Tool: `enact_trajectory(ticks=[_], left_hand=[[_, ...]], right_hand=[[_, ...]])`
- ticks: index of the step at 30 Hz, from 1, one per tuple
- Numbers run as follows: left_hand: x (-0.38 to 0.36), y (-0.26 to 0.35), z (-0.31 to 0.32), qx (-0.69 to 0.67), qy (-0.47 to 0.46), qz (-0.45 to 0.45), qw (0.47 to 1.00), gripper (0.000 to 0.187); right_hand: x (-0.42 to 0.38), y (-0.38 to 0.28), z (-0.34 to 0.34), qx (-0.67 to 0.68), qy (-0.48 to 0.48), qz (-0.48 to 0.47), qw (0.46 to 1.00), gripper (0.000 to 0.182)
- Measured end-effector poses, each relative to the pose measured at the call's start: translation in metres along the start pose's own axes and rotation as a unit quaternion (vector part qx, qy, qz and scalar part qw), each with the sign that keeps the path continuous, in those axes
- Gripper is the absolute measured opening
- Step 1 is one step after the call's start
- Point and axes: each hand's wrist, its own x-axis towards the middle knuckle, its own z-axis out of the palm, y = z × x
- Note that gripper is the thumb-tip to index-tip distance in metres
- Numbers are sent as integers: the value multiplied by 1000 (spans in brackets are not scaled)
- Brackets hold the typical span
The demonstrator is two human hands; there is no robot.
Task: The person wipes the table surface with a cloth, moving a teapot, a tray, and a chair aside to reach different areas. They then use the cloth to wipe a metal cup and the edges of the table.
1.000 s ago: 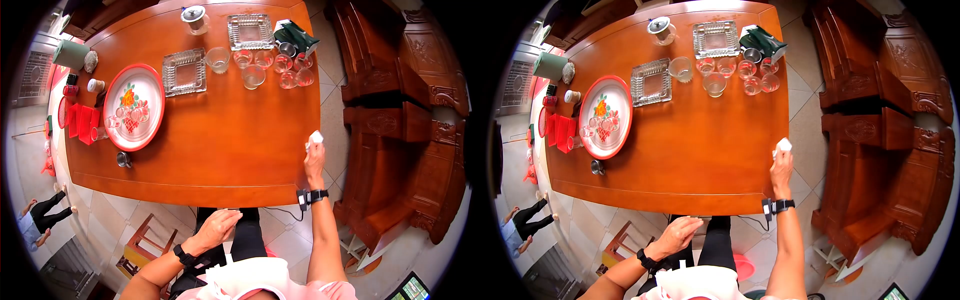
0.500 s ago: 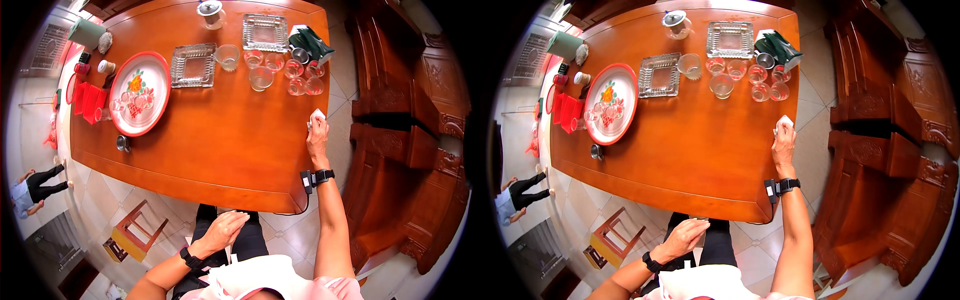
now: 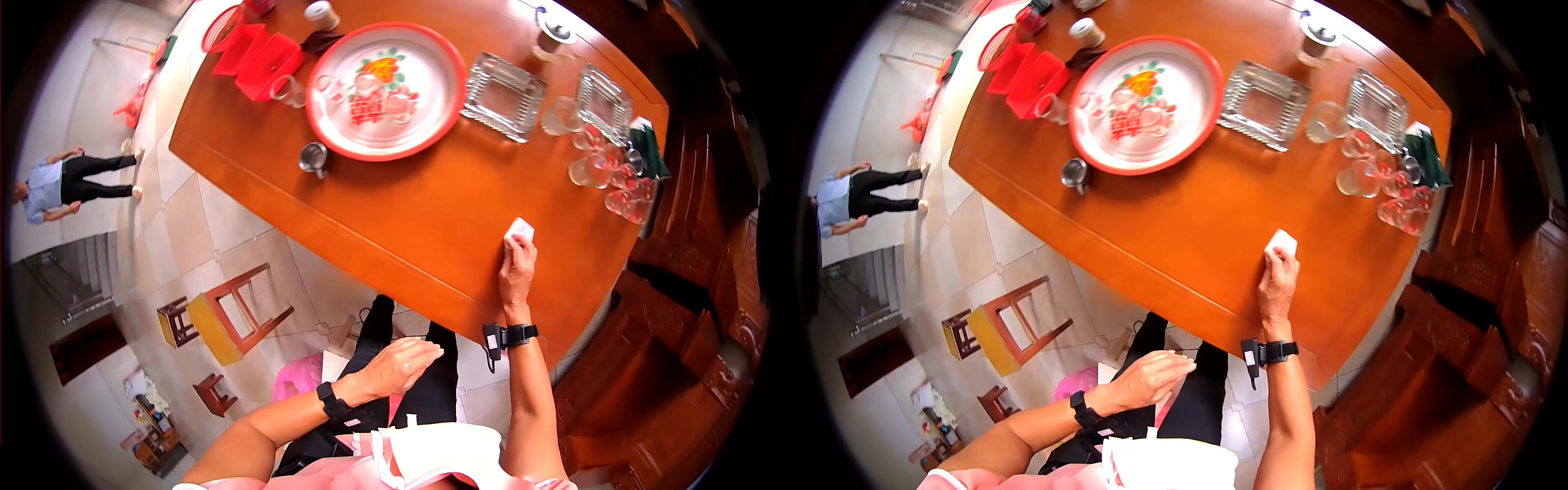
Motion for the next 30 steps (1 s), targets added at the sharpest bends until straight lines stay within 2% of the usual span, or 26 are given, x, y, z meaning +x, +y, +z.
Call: enact_trajectory(ticks=[4, 7, 8, 11, 13, 16, 23, 26, 30], left_hand=[[-29, -22, -33, 6, 38, -19, 999, 30], [-52, -38, -54, 17, 65, -29, 997, 28], [-58, -42, -62, 21, 74, -31, 997, 28], [-77, -56, -78, 16, 96, -46, 994, 27], [-88, -62, -88, 15, 103, -59, 993, 28], [-102, -71, -94, 12, 113, -61, 992, 28], [-109, -76, -114, 1, 118, -70, 991, 28], [-111, -79, -117, 13, 112, -60, 992, 29], [-110, -80, -118, 9, 103, -49, 993, 28]], right_hand=[[11, -54, 39, -25, -101, -42, 994, 20], [24, -65, 61, -93, -11, -44, 995, 18], [26, -61, 69, -80, 2, 6, 997, 18], [39, -60, 90, -78, 21, 4, 997, 17], [46, -81, 104, -40, -15, -8, 999, 16], [40, -131, 131, -28, -66, -96, 993, 15], [-51, -203, 175, 34, -252, -227, 940, 21], [-57, -207, 175, 2, -244, -234, 941, 23], [-20, -196, 178, -51, -191, -235, 952, 24]])
